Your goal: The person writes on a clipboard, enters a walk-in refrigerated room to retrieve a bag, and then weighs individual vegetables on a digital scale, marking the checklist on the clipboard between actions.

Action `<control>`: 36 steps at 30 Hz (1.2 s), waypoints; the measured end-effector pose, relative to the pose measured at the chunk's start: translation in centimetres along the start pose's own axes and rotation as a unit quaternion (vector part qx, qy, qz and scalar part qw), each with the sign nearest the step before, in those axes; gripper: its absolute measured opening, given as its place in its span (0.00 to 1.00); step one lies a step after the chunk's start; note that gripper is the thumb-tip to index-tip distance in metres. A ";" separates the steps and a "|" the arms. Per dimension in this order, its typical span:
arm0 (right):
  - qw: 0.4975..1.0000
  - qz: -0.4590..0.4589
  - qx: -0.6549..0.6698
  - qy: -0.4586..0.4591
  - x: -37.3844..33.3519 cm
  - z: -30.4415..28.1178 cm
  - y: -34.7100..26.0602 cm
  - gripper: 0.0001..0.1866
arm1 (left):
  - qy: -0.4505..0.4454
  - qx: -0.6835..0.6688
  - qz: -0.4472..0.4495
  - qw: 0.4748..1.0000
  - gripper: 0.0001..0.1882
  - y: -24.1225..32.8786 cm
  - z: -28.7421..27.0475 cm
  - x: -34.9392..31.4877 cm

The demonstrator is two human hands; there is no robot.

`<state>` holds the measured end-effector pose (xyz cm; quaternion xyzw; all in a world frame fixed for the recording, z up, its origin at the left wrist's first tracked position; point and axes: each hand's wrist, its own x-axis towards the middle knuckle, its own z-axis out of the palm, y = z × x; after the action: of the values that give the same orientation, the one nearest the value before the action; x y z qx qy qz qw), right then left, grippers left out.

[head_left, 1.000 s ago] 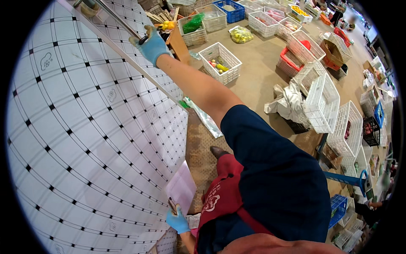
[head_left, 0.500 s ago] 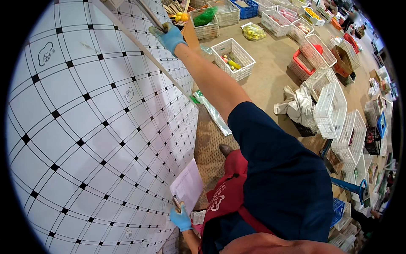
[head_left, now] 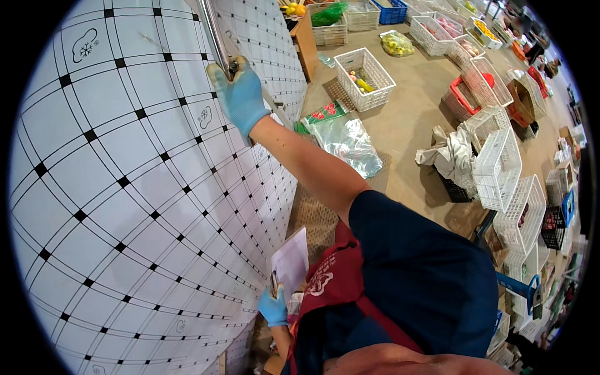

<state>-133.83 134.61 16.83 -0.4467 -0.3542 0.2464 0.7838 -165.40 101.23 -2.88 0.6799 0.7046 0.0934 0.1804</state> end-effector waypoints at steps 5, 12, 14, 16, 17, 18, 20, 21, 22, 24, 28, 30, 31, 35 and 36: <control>0.990 0.105 0.080 -0.049 -1.4 -0.7 -1.4 0.15 | -0.013 0.001 -0.018 1.000 0.20 1.7 0.1 1.3; 0.961 0.126 0.215 -0.119 -6.0 1.4 1.6 0.12 | -0.026 0.045 -0.043 0.998 0.21 3.5 1.4 3.5; 0.911 0.218 0.304 -0.175 -9.1 3.4 2.7 0.12 | -0.011 0.036 -0.049 0.998 0.21 0.9 2.3 4.1; 0.880 0.269 0.326 -0.216 -12.2 5.9 4.9 0.14 | -0.027 0.042 -0.053 0.997 0.22 -2.8 3.5 5.3; 0.877 0.281 0.312 -0.233 -13.4 7.1 6.2 0.16 | -0.032 0.047 -0.059 0.997 0.22 -3.0 3.5 5.6; 0.874 0.292 0.297 -0.250 -14.5 8.0 7.4 0.17 | -0.036 0.044 -0.065 0.996 0.22 -3.1 3.5 5.8; 0.906 0.241 0.196 -0.289 -16.1 8.9 9.0 0.17 | -0.044 0.037 -0.078 0.995 0.20 -2.1 2.9 6.4; 0.916 0.212 0.145 -0.307 -17.0 9.2 9.7 0.17 | -0.040 0.031 -0.080 0.996 0.20 -2.6 3.2 6.6; 0.913 0.205 0.104 -0.336 -17.6 9.3 9.6 0.19 | -0.039 0.024 -0.080 0.996 0.20 -3.0 3.3 6.9; 0.911 0.166 0.095 -0.366 -19.7 10.4 10.7 0.20 | -0.027 0.026 -0.065 0.997 0.17 -3.2 3.4 7.2; 0.894 0.119 0.044 -0.430 -21.3 11.3 12.1 0.19 | 0.036 0.039 0.006 0.999 0.18 -3.5 3.8 7.7; 0.893 0.074 0.031 -0.443 -21.7 11.5 13.1 0.20 | 0.028 0.017 -0.025 0.999 0.16 -3.5 3.6 7.9; 0.891 0.045 0.025 -0.450 -21.6 11.5 13.7 0.21 | 0.024 0.006 -0.042 0.999 0.15 -3.3 3.5 7.8; 0.810 0.038 -0.006 -0.585 -22.4 12.8 13.4 0.19 | 0.031 0.030 -0.033 0.998 0.15 -3.3 3.8 7.7; 0.794 0.065 0.033 -0.603 -23.1 13.1 12.5 0.17 | 0.019 0.022 -0.047 0.998 0.15 -3.2 3.8 7.8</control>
<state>-159.36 131.24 2.72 -0.2033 -0.7167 0.5277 0.4080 -167.03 108.33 -8.55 0.6481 0.7407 0.0824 0.1566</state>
